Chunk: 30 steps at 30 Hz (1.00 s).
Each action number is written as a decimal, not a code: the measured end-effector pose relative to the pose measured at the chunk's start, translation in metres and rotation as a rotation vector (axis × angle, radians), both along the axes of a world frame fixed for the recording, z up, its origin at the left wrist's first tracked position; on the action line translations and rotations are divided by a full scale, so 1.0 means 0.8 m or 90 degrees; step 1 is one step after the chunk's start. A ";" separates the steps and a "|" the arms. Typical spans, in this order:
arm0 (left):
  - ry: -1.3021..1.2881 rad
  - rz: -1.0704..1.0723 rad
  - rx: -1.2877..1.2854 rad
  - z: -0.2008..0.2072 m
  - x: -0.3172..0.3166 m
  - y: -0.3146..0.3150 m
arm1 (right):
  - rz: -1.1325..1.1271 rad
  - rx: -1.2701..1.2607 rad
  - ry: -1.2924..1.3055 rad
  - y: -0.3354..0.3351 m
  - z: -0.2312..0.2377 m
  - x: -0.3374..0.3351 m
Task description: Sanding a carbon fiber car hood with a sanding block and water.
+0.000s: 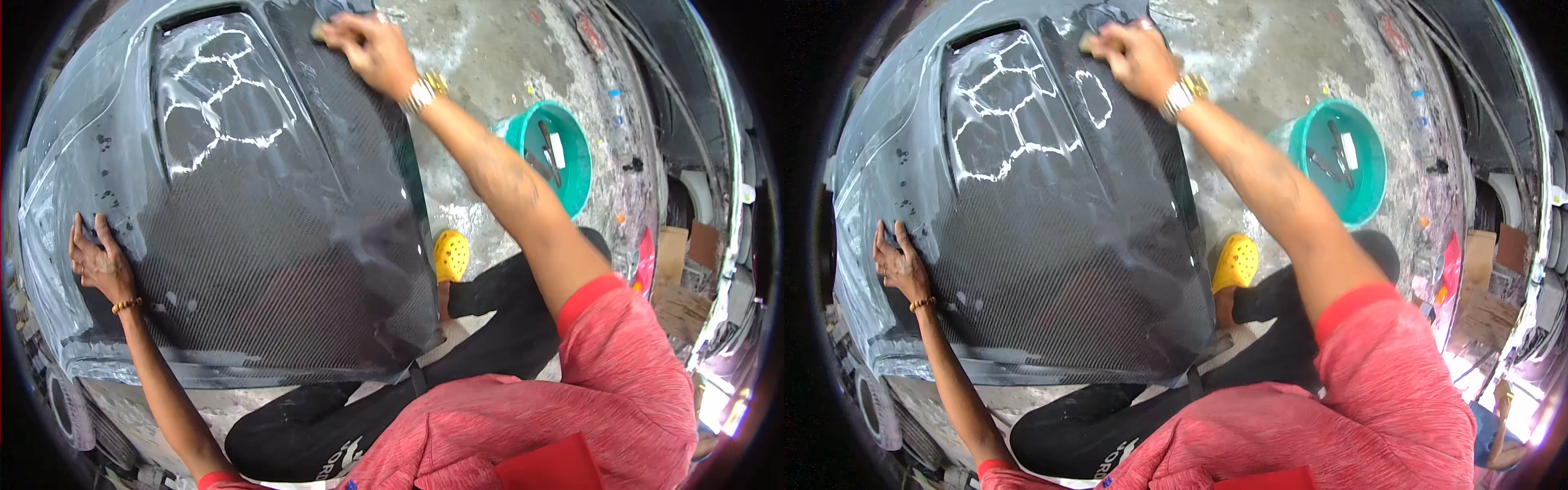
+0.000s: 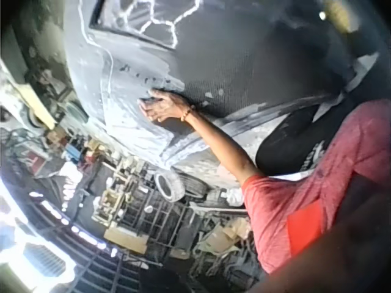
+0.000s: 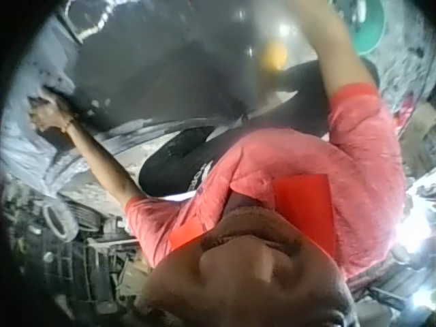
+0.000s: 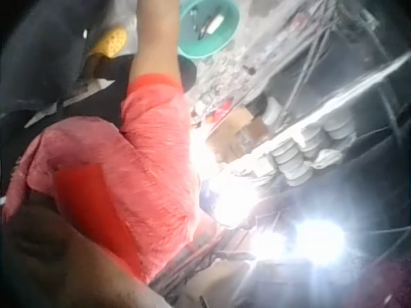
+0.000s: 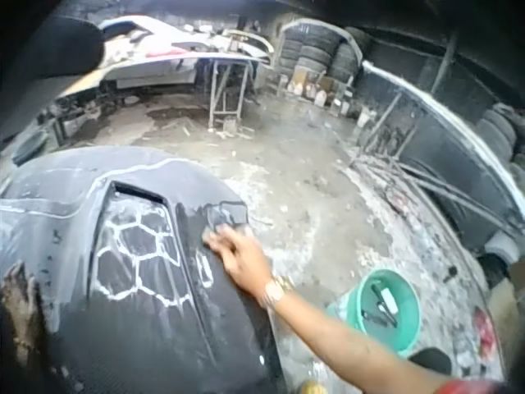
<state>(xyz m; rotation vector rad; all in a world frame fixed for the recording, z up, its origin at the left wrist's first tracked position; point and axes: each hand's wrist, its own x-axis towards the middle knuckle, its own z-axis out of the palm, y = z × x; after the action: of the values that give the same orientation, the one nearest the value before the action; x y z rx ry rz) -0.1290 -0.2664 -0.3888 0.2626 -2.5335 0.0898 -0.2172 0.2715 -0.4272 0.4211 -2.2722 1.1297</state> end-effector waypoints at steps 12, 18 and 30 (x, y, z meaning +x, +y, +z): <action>-0.002 0.012 0.009 -0.014 -0.004 0.013 | -0.008 -0.031 -0.018 0.022 -0.030 0.003; -0.010 -0.006 0.051 -0.036 -0.017 0.038 | -0.101 -0.006 -0.087 0.040 -0.028 -0.057; -0.008 0.004 0.069 -0.049 -0.034 0.077 | -0.091 0.004 -0.029 0.083 -0.033 -0.085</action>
<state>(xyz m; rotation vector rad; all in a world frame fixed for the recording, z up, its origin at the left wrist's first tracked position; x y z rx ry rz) -0.1558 -0.2047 -0.4281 0.3130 -2.5540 -0.0443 -0.2849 0.3379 -0.4536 0.2322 -2.3056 1.0704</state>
